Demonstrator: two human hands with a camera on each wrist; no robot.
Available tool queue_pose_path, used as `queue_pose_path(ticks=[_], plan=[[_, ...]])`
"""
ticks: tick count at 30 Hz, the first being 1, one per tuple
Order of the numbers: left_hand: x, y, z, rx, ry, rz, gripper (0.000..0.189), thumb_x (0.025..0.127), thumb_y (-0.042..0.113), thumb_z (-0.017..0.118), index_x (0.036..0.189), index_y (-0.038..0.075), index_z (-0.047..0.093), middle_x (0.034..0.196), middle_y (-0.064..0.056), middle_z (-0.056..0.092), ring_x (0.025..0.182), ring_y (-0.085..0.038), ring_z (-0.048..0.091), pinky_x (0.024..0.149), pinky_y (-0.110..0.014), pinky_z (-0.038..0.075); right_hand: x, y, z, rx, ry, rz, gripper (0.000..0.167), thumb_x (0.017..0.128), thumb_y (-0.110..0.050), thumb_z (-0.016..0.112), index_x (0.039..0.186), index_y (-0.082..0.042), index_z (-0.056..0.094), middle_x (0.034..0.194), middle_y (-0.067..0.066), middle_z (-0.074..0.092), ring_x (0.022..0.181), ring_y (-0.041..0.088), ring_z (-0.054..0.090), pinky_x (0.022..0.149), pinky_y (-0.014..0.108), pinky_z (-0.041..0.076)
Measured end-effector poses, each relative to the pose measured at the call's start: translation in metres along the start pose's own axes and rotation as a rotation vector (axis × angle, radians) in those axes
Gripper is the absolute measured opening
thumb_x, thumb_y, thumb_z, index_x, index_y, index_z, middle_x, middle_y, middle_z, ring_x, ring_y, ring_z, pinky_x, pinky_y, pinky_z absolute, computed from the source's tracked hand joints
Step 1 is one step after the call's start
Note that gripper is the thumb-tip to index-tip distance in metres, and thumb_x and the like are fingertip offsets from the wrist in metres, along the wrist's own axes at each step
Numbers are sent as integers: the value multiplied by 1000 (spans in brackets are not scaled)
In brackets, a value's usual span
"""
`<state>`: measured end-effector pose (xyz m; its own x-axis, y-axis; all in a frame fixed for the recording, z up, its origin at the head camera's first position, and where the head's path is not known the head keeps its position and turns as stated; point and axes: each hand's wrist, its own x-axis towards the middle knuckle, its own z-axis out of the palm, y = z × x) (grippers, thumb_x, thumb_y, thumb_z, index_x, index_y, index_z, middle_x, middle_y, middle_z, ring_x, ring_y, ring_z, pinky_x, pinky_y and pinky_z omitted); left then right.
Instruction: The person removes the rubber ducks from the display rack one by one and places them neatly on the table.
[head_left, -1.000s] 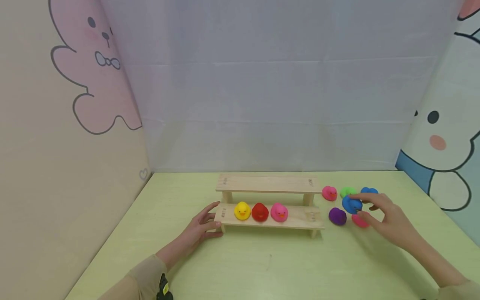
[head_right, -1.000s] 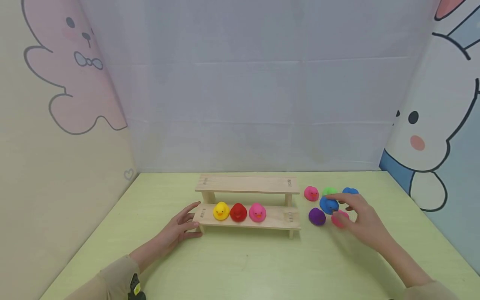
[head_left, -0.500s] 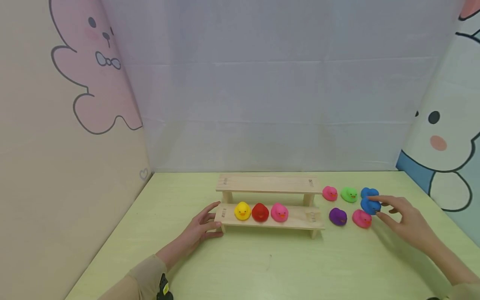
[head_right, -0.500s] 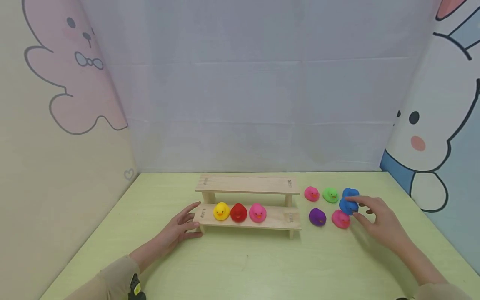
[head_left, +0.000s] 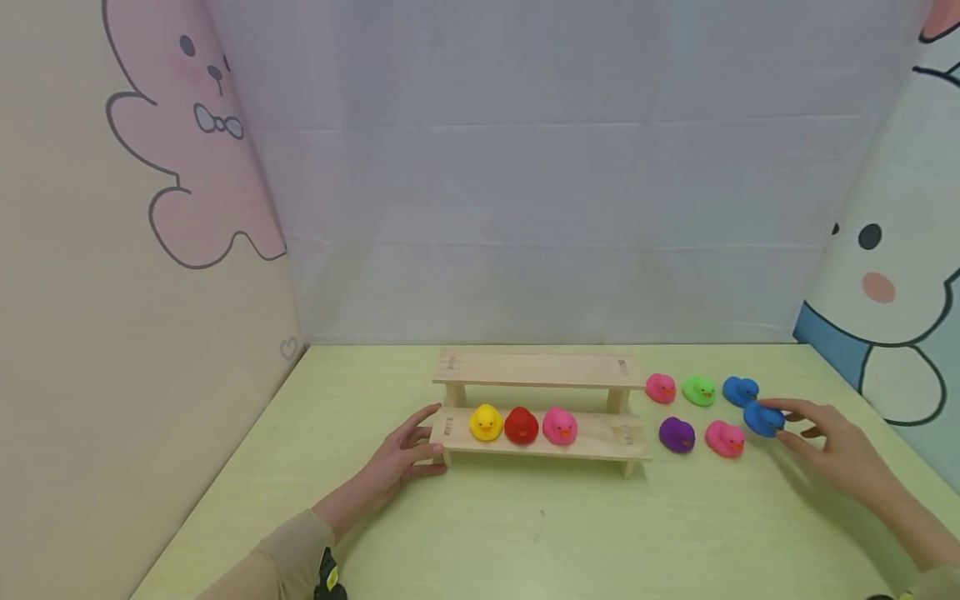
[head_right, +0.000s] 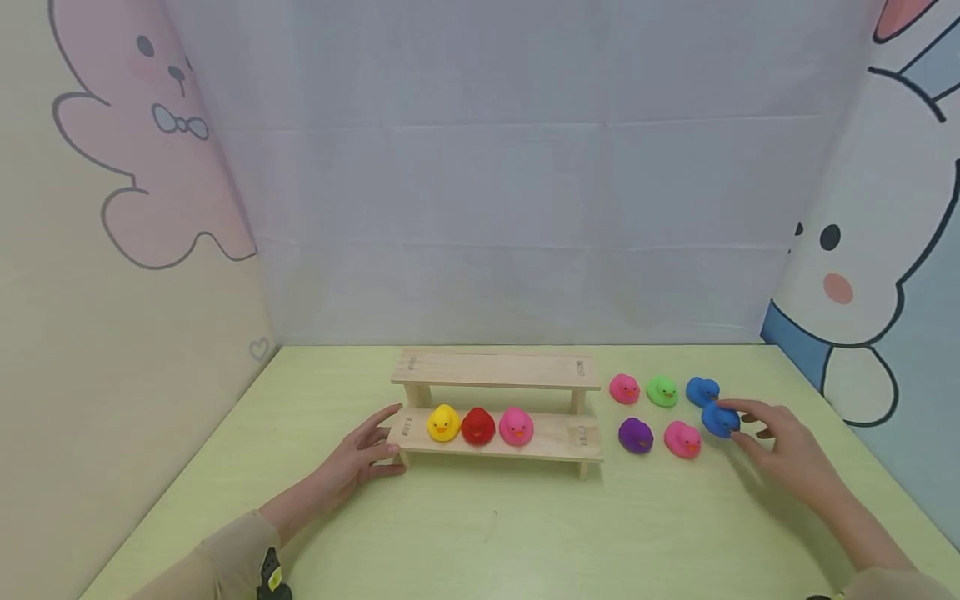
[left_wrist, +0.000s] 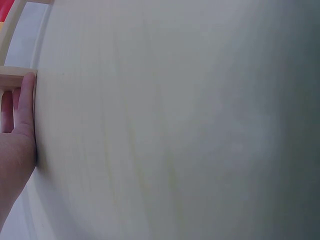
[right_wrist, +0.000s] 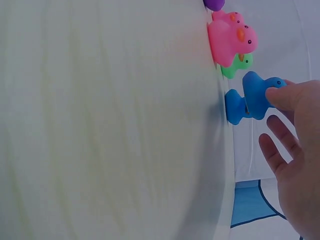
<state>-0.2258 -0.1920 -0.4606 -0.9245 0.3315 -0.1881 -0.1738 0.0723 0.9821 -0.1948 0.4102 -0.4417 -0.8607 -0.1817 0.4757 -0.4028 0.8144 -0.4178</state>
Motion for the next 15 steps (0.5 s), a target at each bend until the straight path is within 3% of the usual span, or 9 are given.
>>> queue_pose_path(ticks=[4, 9, 11, 15], plan=[[0, -1, 0, 1, 2, 2, 73, 94, 18, 67, 155, 29, 28, 144, -20, 45, 114, -22, 62, 95, -41, 56, -2, 6, -1, -1, -59, 31, 42, 84, 0, 73, 124, -10, 63, 118, -42, 41, 98, -29, 33, 64, 12, 48], [1, -1, 0, 5, 5, 2, 73, 94, 19, 67, 155, 29, 28, 144, -20, 45, 114, -22, 63, 94, -41, 56, -3, 11, 0, -20, -153, 78, 40, 85, -2, 73, 123, -10, 64, 117, 2, 65, 96, -32, 31, 64, 16, 52], [1, -1, 0, 4, 6, 2, 73, 94, 19, 67, 155, 29, 29, 143, -20, 45, 114, -22, 63, 94, -41, 56, -3, 13, 0, -7, -180, 87, 38, 86, -3, 73, 122, -9, 65, 117, -4, 65, 96, -32, 31, 64, 17, 53], [1, -1, 0, 0, 8, 3, 73, 94, 18, 67, 155, 29, 29, 143, -20, 46, 113, -21, 63, 94, -41, 57, -6, 17, -2, 39, -190, 94, 35, 87, -5, 72, 121, -7, 65, 114, -41, 47, 98, -33, 33, 64, 18, 53]])
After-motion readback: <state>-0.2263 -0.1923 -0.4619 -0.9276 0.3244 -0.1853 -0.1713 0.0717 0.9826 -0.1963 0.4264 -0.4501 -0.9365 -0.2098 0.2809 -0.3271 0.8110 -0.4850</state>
